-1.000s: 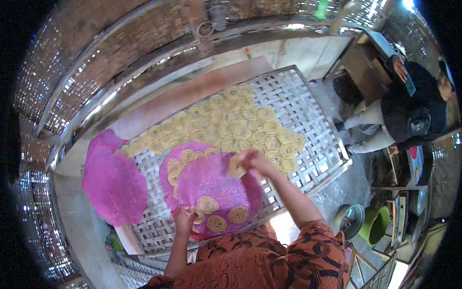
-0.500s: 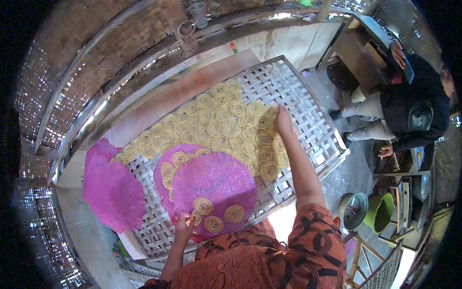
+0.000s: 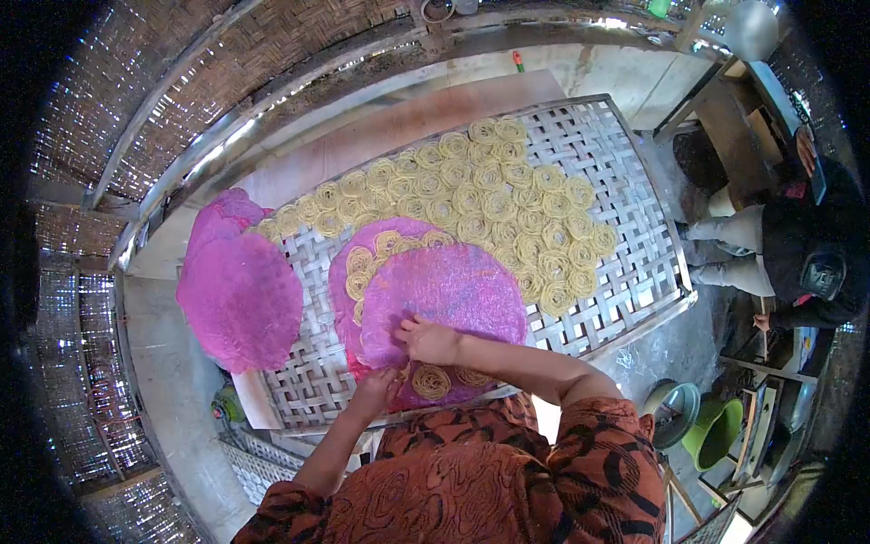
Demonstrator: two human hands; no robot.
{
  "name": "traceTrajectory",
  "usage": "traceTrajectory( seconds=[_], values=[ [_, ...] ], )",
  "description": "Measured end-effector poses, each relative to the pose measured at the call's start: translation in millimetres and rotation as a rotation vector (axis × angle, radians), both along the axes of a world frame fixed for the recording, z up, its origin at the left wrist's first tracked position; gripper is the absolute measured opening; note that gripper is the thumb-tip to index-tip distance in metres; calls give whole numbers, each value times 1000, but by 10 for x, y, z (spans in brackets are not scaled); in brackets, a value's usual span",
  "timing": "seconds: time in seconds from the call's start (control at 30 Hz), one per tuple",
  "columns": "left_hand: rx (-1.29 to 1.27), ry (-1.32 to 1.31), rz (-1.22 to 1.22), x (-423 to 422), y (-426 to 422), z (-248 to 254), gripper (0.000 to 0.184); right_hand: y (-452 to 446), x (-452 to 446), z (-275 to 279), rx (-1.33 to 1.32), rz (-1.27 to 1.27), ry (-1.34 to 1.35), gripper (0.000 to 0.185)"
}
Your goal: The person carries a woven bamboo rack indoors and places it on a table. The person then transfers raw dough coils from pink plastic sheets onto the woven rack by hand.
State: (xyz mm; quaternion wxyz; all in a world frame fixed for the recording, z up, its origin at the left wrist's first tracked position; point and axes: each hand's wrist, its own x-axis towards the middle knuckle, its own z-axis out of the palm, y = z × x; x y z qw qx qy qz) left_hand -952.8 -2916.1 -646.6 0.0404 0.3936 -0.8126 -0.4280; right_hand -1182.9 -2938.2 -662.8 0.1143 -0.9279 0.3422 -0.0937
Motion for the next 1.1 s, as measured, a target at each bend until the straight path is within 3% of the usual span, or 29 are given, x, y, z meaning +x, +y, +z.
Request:
traceTrajectory(
  seconds=[0.03,0.07,0.13,0.17,0.23,0.3,0.33,0.4,0.43,0.5,0.57,0.7,0.83,0.9,0.93,0.97,1.0,1.07,1.1],
  values=[
    [-155,-130,-175,65,0,-50,24,-31,-126,164,135,100,-4,32],
    [-155,-126,-178,76,-1,6,24,7,-211,124,137,97,0,32],
    [-59,-27,-167,113,6,166,22,95,-436,-14,138,36,-397,24],
    [-59,-22,-176,164,-2,258,22,153,-606,-84,137,27,-393,24],
    [514,-30,30,281,-83,341,19,254,-1115,-159,756,-314,-537,20],
    [140,-93,-136,440,-249,84,18,317,-1667,474,741,-753,-610,19],
    [141,-78,-164,303,-345,171,18,363,-1978,458,627,-932,-587,19],
    [416,-93,223,81,-522,385,18,468,-2662,244,382,-1184,-579,20],
    [417,-92,208,-93,-629,382,18,476,-2970,163,252,-1257,-595,21],
    [424,202,213,-512,-866,371,18,474,-3441,20,258,-1484,-797,22],
    [321,225,167,-1023,-1068,332,20,430,-3726,-110,189,-1469,-1071,23],
    [301,402,-5,-2095,-1342,36,23,393,-4071,-598,252,-1582,-1021,31],
    [494,456,-18,-3128,-1325,-53,22,332,-3654,-481,307,-1557,-1060,41],
    [834,431,126,-3592,-1213,-30,27,246,-3371,-240,346,-1532,-1073,48],
    [836,429,125,-3786,-1145,-23,27,218,-3304,-111,369,-1517,-1078,52],
    [1013,581,232,-3949,-1066,-32,32,226,-3277,35,806,-1290,-1619,40],
    [1188,734,344,-4052,-999,-37,38,231,-3254,109,766,-1264,-1574,34],
    [1110,655,315,-4172,-936,-114,44,213,-3352,88,727,-1236,-1526,29],
    [1031,575,288,-4190,-924,-159,49,189,-3515,41,549,-1327,-1426,27]
  ],
)
